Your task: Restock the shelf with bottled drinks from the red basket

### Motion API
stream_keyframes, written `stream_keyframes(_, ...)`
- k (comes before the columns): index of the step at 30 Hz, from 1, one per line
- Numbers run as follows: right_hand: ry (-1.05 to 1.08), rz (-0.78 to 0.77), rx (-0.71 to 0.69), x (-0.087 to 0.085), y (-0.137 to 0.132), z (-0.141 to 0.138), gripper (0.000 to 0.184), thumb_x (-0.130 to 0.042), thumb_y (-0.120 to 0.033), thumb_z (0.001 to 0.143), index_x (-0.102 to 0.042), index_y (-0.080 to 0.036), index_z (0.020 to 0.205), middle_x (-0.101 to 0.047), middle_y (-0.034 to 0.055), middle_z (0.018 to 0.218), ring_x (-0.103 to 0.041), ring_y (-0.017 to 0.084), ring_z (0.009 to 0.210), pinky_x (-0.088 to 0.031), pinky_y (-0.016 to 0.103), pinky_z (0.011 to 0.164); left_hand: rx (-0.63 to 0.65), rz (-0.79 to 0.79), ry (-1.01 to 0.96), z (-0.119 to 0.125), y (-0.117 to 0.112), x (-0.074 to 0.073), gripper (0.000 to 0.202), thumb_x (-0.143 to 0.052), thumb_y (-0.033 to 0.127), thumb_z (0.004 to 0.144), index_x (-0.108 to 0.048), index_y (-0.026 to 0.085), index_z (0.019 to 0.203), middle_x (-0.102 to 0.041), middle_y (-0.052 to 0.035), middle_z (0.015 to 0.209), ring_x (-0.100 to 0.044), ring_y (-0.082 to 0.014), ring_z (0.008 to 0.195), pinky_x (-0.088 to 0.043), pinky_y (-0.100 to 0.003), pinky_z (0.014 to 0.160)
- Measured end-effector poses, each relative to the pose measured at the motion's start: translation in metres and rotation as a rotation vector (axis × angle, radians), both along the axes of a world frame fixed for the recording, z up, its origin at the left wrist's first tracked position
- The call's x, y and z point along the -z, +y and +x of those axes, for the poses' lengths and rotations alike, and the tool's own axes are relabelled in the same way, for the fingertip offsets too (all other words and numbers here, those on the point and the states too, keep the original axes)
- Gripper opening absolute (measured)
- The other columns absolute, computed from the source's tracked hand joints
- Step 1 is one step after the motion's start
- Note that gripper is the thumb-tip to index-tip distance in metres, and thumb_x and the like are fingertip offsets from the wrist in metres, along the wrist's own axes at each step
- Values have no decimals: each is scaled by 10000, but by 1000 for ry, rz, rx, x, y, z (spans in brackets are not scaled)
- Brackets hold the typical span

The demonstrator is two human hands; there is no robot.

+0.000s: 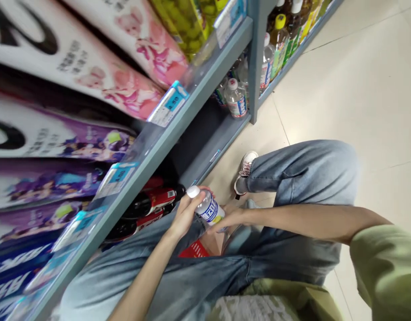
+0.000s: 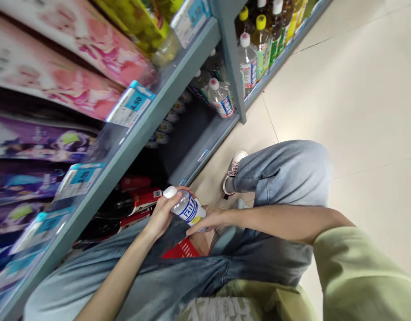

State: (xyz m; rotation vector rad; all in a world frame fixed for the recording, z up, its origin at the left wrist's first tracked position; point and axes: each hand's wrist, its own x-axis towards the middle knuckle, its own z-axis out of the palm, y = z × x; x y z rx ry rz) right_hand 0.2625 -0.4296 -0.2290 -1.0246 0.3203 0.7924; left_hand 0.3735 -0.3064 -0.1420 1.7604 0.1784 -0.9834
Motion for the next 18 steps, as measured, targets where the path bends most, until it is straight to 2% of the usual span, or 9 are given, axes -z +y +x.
stream_keyframes(3, 10, 24, -192, -7, -7, 2, 529, -934, -489, 628, -788, -192, 1041, -794, 51, 958, -732, 187, 810, -589, 276, 692, -105, -6, 105, 2, -2, 1, 556, -844, 584, 697, -708, 142, 1006, -769, -88, 921, -744, -264, 847, -564, -349, 783)
stream_keyframes(8, -109, 105, -246, -7, -9, -9, 593, -961, -412, 599, -759, -135, 1082, -788, 79, 1019, -740, 219, 910, -593, 332, 834, -215, -99, 239, 4, 3, 13, 500, -853, 538, 633, -723, 134, 898, -752, -75, 803, -708, -218, 706, -561, -327, 702)
stream_keyframes(13, -187, 98, -273, -8, -14, -10, 636, -971, -359, 571, -725, -118, 1106, -781, 103, 1076, -738, 240, 976, -577, 396, 930, -210, -210, 232, 2, 5, 23, 455, -820, 541, 663, -712, 146, 861, -749, -77, 817, -708, -220, 733, -562, -350, 764)
stream_keyframes(18, -196, 34, -271, -7, -16, -7, 572, -966, -406, 578, -729, -132, 1021, -781, 84, 1018, -729, 233, 926, -559, 440, 972, -196, -207, 145, 1, 2, 28, 434, -806, 524, 690, -727, 146, 888, -765, -90, 894, -712, -231, 821, -539, -354, 820)
